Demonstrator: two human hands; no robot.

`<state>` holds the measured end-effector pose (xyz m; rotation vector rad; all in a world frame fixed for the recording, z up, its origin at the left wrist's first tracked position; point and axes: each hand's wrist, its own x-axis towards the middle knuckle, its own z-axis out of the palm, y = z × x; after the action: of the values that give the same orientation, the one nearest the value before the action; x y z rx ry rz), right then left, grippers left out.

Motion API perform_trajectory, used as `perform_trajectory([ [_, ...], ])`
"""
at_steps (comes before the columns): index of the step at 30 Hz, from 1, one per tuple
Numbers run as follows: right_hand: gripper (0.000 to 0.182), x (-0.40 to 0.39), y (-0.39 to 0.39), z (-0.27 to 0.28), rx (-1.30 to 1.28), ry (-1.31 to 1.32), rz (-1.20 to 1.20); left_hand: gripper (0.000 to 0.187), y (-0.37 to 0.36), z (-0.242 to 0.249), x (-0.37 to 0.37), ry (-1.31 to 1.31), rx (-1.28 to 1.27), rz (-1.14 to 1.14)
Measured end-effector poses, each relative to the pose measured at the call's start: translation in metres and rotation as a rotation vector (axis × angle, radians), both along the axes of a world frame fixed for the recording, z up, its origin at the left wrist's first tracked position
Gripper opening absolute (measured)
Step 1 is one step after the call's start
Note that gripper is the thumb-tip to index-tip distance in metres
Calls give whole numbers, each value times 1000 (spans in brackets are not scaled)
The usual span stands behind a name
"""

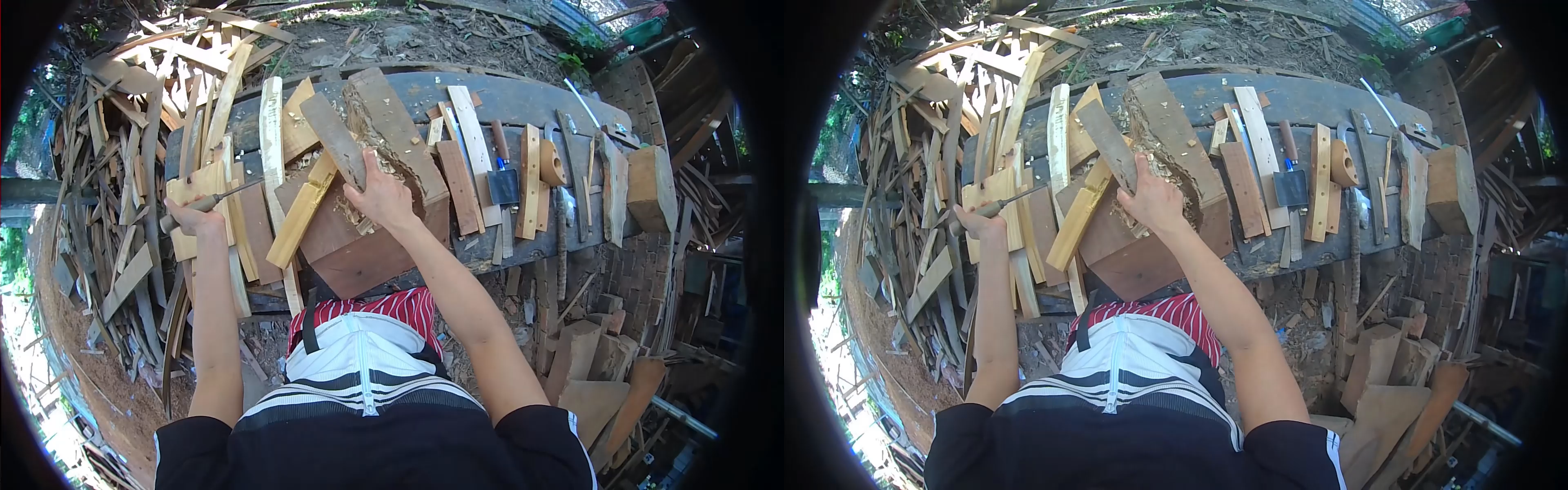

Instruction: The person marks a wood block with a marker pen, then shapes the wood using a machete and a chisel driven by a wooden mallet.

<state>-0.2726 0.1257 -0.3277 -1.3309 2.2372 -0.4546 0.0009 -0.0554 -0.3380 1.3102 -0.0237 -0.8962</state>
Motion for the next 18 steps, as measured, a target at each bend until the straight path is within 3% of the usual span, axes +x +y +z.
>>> perform_trajectory([
  [4, 80, 2, 0, 6, 20, -18, -20, 63, 10, -58, 22, 78, 37, -117],
  [8, 81, 2, 1, 4, 8, -37, -28, 71, 25, -86, 25, 193, 118, -250],
  [12, 79, 0, 3, 6, -1, -63, -34, 74, 37, -99, 18, 266, 105, -283],
  [18, 77, -1, 5, 5, -34, -105, -39, 68, 46, -92, 11, 171, 54, -395],
])
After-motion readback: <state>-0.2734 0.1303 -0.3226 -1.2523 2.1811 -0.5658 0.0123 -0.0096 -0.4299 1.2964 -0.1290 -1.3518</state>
